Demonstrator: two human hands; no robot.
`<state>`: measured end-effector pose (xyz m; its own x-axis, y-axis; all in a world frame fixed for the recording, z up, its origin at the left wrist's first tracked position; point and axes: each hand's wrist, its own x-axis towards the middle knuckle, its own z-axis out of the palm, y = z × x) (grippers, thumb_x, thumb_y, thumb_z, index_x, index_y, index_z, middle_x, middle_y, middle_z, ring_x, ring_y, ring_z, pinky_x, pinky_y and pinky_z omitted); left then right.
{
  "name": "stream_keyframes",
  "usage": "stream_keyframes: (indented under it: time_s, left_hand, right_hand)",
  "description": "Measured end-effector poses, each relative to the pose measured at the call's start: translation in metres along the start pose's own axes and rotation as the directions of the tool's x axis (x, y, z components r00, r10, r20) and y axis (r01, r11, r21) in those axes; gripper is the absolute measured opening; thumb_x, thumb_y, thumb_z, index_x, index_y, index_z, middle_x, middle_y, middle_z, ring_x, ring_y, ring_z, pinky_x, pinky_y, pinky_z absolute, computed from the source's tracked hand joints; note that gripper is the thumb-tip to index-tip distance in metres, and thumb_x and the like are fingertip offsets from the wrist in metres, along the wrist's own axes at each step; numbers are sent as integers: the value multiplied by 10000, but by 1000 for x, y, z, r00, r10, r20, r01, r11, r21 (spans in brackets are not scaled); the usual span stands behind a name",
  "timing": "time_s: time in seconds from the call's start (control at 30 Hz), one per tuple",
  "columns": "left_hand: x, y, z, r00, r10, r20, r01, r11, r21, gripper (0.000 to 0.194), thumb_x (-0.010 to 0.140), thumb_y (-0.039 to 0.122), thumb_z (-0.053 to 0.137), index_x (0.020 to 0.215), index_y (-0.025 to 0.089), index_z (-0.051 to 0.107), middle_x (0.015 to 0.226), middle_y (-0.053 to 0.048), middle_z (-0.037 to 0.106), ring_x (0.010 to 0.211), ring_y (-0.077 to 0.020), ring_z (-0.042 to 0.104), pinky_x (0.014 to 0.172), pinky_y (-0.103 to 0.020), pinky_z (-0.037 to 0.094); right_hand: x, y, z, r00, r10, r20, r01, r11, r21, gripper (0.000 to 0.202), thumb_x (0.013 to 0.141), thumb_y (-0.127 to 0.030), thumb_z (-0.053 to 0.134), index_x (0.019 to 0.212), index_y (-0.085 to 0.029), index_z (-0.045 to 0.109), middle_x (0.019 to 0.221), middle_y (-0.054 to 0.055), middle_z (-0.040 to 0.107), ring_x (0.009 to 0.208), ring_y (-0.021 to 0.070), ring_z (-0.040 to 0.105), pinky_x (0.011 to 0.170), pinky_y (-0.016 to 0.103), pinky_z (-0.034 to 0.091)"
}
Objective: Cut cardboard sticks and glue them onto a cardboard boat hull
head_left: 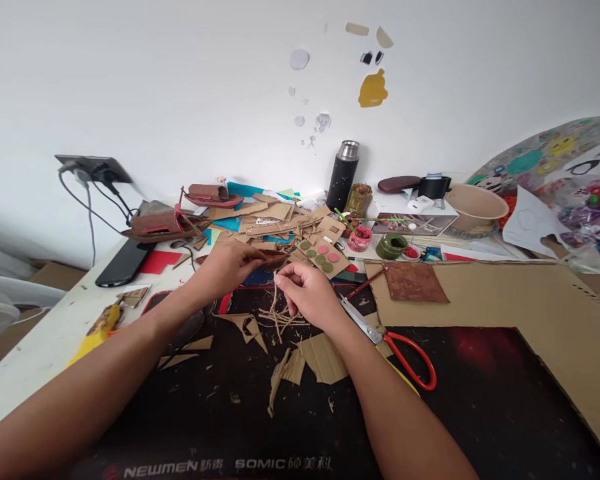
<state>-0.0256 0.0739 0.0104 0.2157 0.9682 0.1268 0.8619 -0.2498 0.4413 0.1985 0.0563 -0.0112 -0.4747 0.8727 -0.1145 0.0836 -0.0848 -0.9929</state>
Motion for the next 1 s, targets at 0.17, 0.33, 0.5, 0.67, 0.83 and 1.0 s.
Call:
stream_keyframes:
  time_s: [0.17,0.33,0.5,0.67,0.83,1.0]
  left_hand:
    - [9,-5,7,994,56,96,-67,991,115,342,941,356,581,1076,319,893,1081,-51,880,976,-295,767,810,-354,507]
    - [13,-7,7,992,41,122,-59,988,142,316,918,358,599,1011,331,900,1033,-56,880,924,-300,753,765,-345,473]
    - [15,1,1,990,51,128,-71,985,157,313,925,405,586,926,334,891,1031,-66,875,940,-314,744,762,-340,469]
    - [20,4,-11,999,26,35,-31,991,130,290,894,422,614,865,295,874,908,-81,855,835,-300,726,704,-327,446]
    - [33,-5,-39,992,-86,-98,75,991,-111,290,850,506,698,850,264,858,839,-54,832,755,-267,696,686,-333,450]
    - [34,-10,-58,966,-222,-131,126,849,-513,338,772,547,819,758,210,809,701,-52,722,669,-204,599,660,-333,451]
  right_hand:
    - [0,2,0,1000,7,5,-7,1000,-13,137,1038,-251,623,904,-224,614,516,-94,564,399,105,526,453,213,383]
    - [-1,2,0,1000,-13,3,13,999,-46,130,1040,-256,630,915,-222,629,522,-89,571,405,102,531,459,213,385]
    - [0,1,1,1000,5,-2,-5,999,-42,140,1040,-255,638,904,-227,625,528,-87,569,407,107,543,466,216,410]
    - [0,5,1,1000,3,0,-3,999,-37,151,1042,-266,645,897,-230,626,522,-88,567,402,108,532,459,216,410]
    - [1,8,1,1000,-7,-8,7,1000,-12,141,1044,-276,642,911,-231,630,516,-88,567,400,110,526,462,219,403]
    - [2,6,0,999,-17,-31,18,1000,17,118,1030,-276,651,925,-227,630,507,-87,562,401,113,524,462,218,389]
